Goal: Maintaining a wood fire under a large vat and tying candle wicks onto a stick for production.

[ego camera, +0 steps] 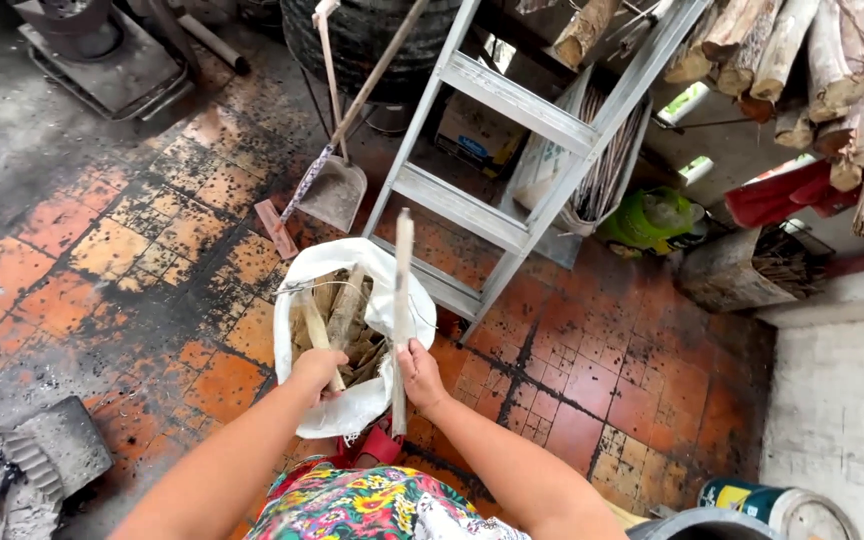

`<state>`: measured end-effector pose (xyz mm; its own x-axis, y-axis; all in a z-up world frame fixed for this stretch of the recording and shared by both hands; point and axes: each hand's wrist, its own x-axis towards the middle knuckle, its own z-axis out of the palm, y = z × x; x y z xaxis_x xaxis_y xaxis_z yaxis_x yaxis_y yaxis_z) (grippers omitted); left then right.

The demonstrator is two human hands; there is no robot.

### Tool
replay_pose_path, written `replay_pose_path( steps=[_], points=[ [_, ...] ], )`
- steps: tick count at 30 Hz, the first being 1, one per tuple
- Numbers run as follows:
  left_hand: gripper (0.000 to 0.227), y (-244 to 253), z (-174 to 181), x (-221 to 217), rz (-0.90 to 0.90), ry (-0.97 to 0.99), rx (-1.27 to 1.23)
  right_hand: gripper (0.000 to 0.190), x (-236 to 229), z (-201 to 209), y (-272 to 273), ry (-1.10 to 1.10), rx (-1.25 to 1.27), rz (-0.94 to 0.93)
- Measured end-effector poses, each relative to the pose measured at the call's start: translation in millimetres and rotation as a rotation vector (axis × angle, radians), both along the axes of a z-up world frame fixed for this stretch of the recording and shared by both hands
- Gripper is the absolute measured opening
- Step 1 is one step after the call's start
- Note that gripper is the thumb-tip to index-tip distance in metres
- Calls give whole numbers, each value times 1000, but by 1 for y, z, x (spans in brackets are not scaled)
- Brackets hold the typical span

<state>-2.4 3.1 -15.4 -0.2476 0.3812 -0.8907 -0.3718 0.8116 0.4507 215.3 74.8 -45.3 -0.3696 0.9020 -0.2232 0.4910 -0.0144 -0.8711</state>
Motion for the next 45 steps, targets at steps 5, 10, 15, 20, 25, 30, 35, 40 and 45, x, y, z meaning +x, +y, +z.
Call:
replay_pose_path(
  steps=[5, 10, 15, 20, 25, 30, 35, 40, 45],
  points=[
    [69, -7, -77, -8, -357, 384, -100, 38, 1, 27, 4, 72, -52, -178],
    [85, -29, 63, 7, -203, -23, 11, 45, 14, 9, 22, 77, -10, -175],
    [66, -16, 121, -23, -702, 468, 20, 38, -2, 9, 27, 63, -6, -127],
    [64, -27, 145, -65, -569, 248, -46, 33, 4, 4, 39, 70, -2, -118],
    [68, -74, 207, -113, -396, -40, -122, 35, 13, -21, 83, 73, 45, -176],
    [33, -125, 230, -140, -100, -216, -17, 35, 9, 29, 115, 29, -89, -157],
    [23, -200, 131, -125, 377, -203, 313, 43, 22, 14, 166, -169, 53, -82],
    [26, -256, 49, -54, 984, -305, 284, 31, 3, 48, 204, -316, -12, -118],
    [34, -319, 21, -23, 1406, -296, 216, 57, 2, 15, 252, -403, 19, -53]
  ],
)
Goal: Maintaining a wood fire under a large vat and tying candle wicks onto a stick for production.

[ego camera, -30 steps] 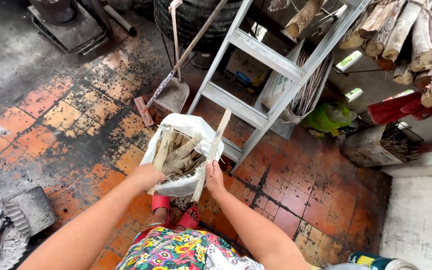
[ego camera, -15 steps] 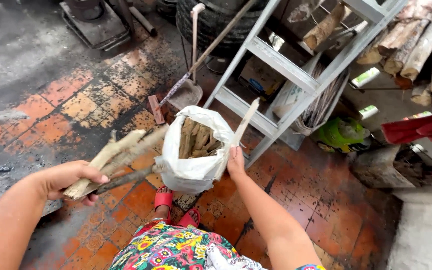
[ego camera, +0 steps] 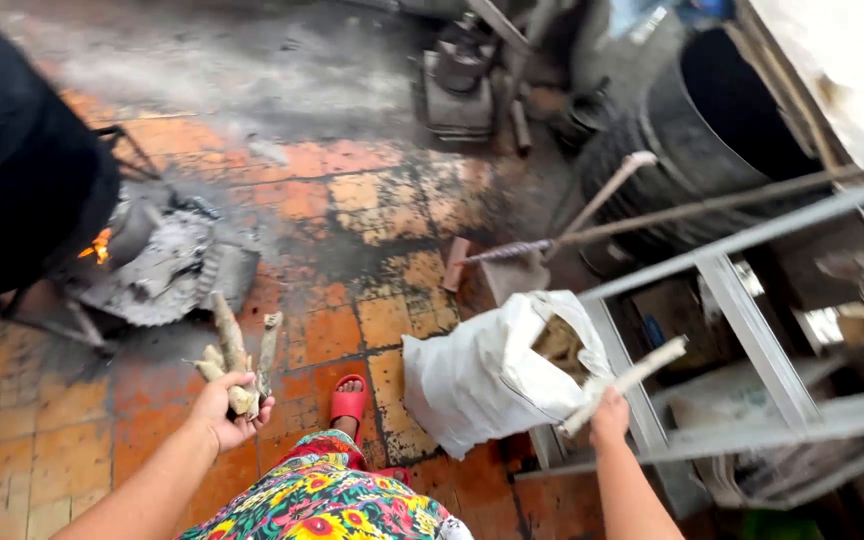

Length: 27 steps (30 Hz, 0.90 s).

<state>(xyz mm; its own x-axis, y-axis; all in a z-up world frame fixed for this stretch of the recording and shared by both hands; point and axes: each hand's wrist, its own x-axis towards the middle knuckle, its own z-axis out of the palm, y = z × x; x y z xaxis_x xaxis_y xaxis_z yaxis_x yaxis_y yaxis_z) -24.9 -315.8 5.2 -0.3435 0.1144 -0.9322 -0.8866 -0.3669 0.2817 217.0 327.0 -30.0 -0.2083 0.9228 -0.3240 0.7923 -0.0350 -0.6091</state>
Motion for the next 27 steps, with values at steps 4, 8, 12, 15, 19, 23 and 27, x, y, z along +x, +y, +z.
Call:
replay_pose_path(
  steps=[4, 8, 12, 15, 19, 23, 27],
  points=[
    [32, -42, -4, 1, 215, 66, -18, 65, -18, 14, 6, -52, -6, -107],
    [30, -63, 9, -8, 335, 118, 25, 73, -53, 46, 5, -300, 1, -46],
    [30, -82, 3, -18, 400, 116, 54, 62, -102, 83, -26, -199, 269, -115],
    [30, -93, 2, -26, 448, 116, 80, 53, -140, 56, -24, -56, 590, 155],
    [34, -124, -20, -38, 515, 98, 113, 36, -208, 45, -116, 168, 518, 537],
    [33, -152, -37, -52, 531, 35, 72, 25, -264, 46, -261, 303, -174, 498],
    [35, -167, -37, -61, 532, 9, 32, 22, -304, 69, -369, 90, -396, 679]
  ],
)
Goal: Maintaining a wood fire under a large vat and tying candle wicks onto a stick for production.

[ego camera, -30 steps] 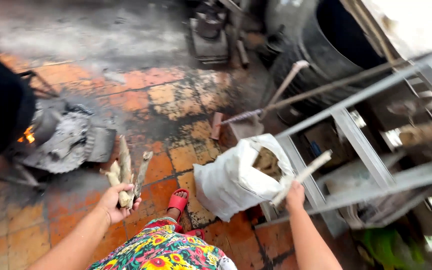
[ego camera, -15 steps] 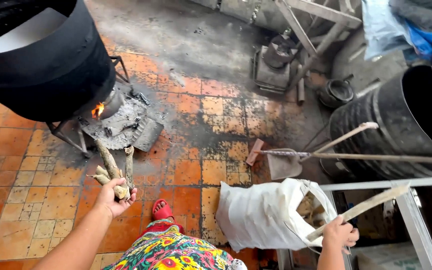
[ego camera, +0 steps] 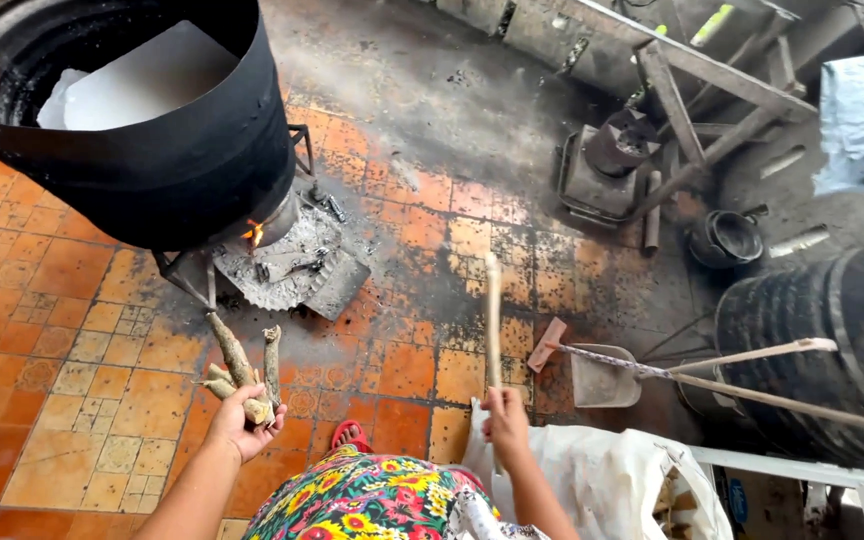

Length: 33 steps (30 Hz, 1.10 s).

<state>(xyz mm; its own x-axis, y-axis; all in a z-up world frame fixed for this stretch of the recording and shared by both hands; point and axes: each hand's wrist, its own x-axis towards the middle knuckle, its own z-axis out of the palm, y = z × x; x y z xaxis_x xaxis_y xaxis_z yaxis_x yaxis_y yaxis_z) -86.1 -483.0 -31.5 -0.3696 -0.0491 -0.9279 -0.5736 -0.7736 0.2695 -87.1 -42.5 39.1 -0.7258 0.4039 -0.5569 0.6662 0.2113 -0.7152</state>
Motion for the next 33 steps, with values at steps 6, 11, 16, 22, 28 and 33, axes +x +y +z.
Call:
replay_pose_path(
  steps=[6, 11, 16, 22, 28, 33],
  points=[
    [34, 0, -14, -1, 63, -42, -2, 22, -57, 25, -65, -173, -248, 261],
    [33, 27, -16, -9, 120, -68, -49, 11, -126, 21, -69, -333, -167, 455],
    [37, 69, -43, -43, 53, -127, -129, 21, -219, -8, -47, -302, -197, 608],
    [40, 133, -52, -128, 82, -181, -169, 18, -339, -45, -29, -383, -158, 685],
    [48, 176, -118, -202, 307, -234, -95, 22, -401, -121, -30, -372, -219, 662],
    [36, 191, -237, -232, 526, -318, -31, 23, -404, -234, -49, -422, -271, 545]
  ],
)
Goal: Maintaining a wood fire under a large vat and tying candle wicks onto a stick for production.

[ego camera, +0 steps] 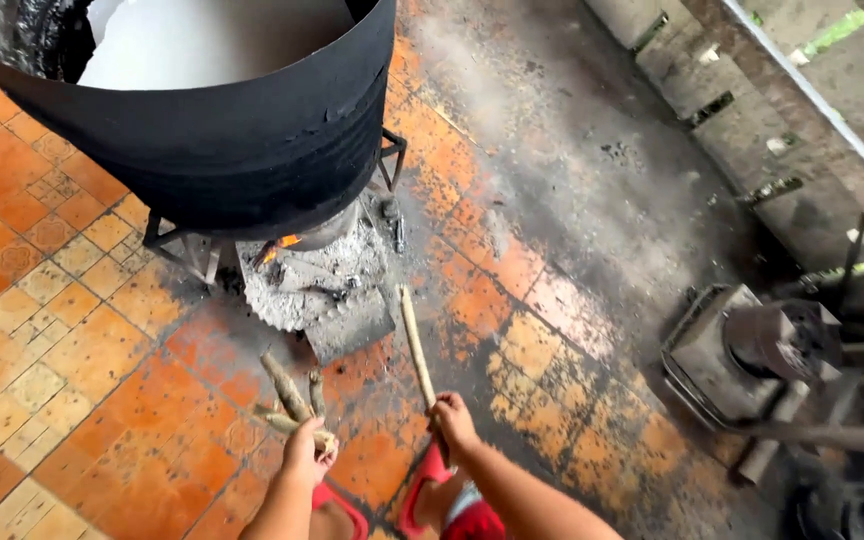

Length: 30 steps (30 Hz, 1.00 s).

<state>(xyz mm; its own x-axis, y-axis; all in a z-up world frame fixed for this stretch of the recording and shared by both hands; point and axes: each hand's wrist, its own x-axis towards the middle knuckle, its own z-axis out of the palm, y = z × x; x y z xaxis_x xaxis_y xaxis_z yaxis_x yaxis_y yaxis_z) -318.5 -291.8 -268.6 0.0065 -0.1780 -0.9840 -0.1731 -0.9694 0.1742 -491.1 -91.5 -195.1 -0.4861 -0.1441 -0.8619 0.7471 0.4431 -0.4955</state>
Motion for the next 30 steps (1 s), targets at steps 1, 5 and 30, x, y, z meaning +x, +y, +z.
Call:
replay_pose_path(
  steps=[1, 5, 30],
  points=[
    [32, 2, -27, -1, 21, -68, -3, 23, 5, -23, -4, -41, -34, -40],
    [46, -17, -124, -18, 15, -191, -55, 19, 7, -120, -31, -76, -71, 10],
    [76, -79, -323, -53, 65, -555, -545, 32, -36, -274, -123, 7, -530, 145]
  ],
)
